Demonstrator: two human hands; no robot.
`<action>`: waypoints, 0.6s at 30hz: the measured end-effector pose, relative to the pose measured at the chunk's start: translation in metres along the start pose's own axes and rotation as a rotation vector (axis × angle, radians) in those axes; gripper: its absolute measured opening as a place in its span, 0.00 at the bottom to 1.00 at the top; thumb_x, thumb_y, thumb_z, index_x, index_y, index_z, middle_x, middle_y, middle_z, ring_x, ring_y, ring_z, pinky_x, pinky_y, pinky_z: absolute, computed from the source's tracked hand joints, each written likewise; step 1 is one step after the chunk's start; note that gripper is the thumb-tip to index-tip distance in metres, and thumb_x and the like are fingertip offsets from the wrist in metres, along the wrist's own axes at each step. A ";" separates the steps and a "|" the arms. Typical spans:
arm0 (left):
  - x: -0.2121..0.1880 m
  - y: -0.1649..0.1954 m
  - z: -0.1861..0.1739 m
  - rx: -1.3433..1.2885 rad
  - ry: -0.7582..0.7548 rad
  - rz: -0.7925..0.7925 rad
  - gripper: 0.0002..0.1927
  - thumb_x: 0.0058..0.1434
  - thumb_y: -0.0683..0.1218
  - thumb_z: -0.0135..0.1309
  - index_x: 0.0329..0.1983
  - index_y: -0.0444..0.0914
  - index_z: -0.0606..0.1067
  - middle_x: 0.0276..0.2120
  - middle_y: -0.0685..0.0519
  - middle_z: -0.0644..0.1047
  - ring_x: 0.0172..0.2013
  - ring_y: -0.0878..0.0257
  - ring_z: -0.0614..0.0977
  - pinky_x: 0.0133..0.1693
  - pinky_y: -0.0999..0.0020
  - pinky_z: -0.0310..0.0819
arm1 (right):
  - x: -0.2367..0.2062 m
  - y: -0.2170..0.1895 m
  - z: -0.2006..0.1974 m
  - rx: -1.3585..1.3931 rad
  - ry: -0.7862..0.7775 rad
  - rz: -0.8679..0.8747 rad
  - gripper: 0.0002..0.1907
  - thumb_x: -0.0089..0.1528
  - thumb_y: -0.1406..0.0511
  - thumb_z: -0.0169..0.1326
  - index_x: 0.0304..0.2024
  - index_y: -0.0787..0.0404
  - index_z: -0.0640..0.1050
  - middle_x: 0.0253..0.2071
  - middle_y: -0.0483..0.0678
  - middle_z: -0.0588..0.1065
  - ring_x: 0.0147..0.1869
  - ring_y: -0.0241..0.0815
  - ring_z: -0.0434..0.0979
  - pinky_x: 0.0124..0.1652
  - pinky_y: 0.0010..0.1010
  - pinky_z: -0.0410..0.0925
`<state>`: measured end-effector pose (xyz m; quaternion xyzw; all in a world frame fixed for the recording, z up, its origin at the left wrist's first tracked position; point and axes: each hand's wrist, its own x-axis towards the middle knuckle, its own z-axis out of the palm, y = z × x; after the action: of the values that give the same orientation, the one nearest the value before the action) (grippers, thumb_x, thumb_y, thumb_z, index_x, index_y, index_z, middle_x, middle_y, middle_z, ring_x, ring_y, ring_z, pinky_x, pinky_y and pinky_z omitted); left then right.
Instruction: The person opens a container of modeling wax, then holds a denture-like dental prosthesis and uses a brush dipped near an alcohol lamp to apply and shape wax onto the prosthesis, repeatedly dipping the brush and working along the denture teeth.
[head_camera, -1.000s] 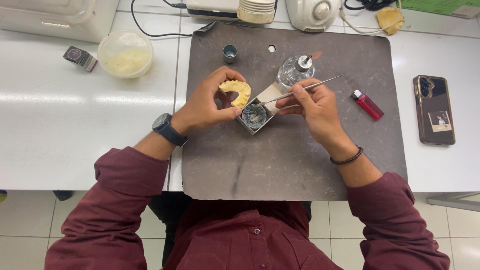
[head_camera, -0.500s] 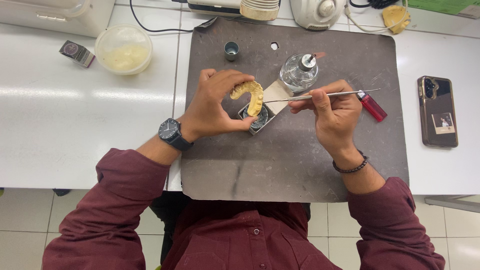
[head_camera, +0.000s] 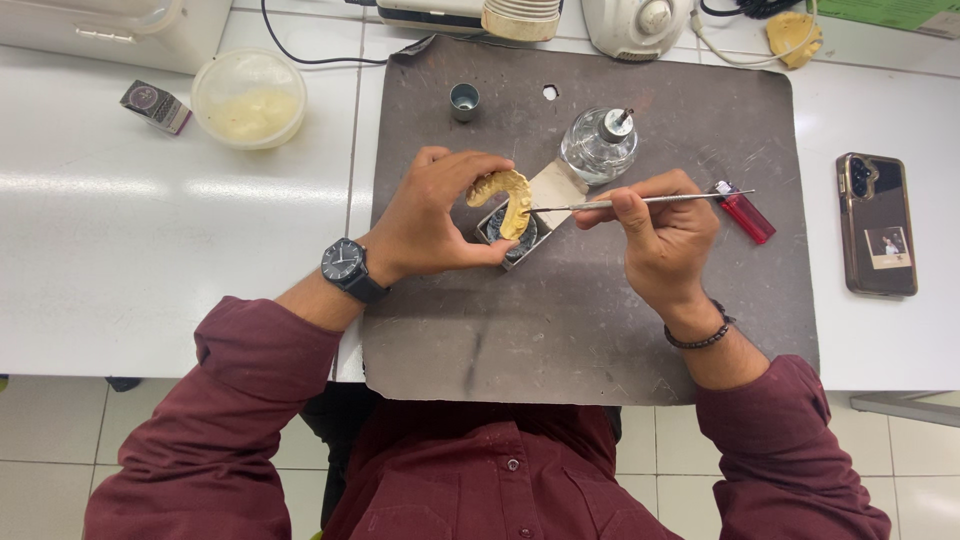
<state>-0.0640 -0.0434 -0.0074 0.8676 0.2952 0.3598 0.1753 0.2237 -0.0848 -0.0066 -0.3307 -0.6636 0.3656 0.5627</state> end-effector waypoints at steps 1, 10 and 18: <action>0.001 0.000 0.000 0.000 -0.001 0.001 0.40 0.50 0.59 0.72 0.62 0.38 0.72 0.55 0.51 0.79 0.52 0.62 0.80 0.56 0.64 0.61 | 0.000 0.000 0.000 -0.001 -0.004 -0.002 0.10 0.75 0.63 0.51 0.46 0.64 0.69 0.38 0.58 0.80 0.43 0.47 0.86 0.41 0.33 0.82; 0.000 0.000 0.000 -0.011 -0.021 -0.034 0.40 0.49 0.60 0.72 0.62 0.38 0.73 0.54 0.52 0.80 0.50 0.63 0.80 0.55 0.64 0.60 | 0.000 -0.001 0.000 -0.012 -0.011 -0.010 0.10 0.75 0.62 0.51 0.46 0.64 0.69 0.38 0.58 0.80 0.43 0.47 0.86 0.41 0.33 0.82; 0.006 0.013 -0.006 -0.065 0.021 -0.021 0.38 0.51 0.57 0.72 0.61 0.37 0.72 0.53 0.51 0.79 0.51 0.60 0.81 0.54 0.64 0.65 | 0.011 -0.005 -0.018 0.236 0.128 0.002 0.09 0.78 0.62 0.44 0.50 0.61 0.69 0.41 0.57 0.80 0.41 0.48 0.86 0.38 0.35 0.82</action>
<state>-0.0604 -0.0492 0.0067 0.8544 0.2943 0.3766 0.2040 0.2393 -0.0756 0.0048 -0.2856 -0.5786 0.4196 0.6385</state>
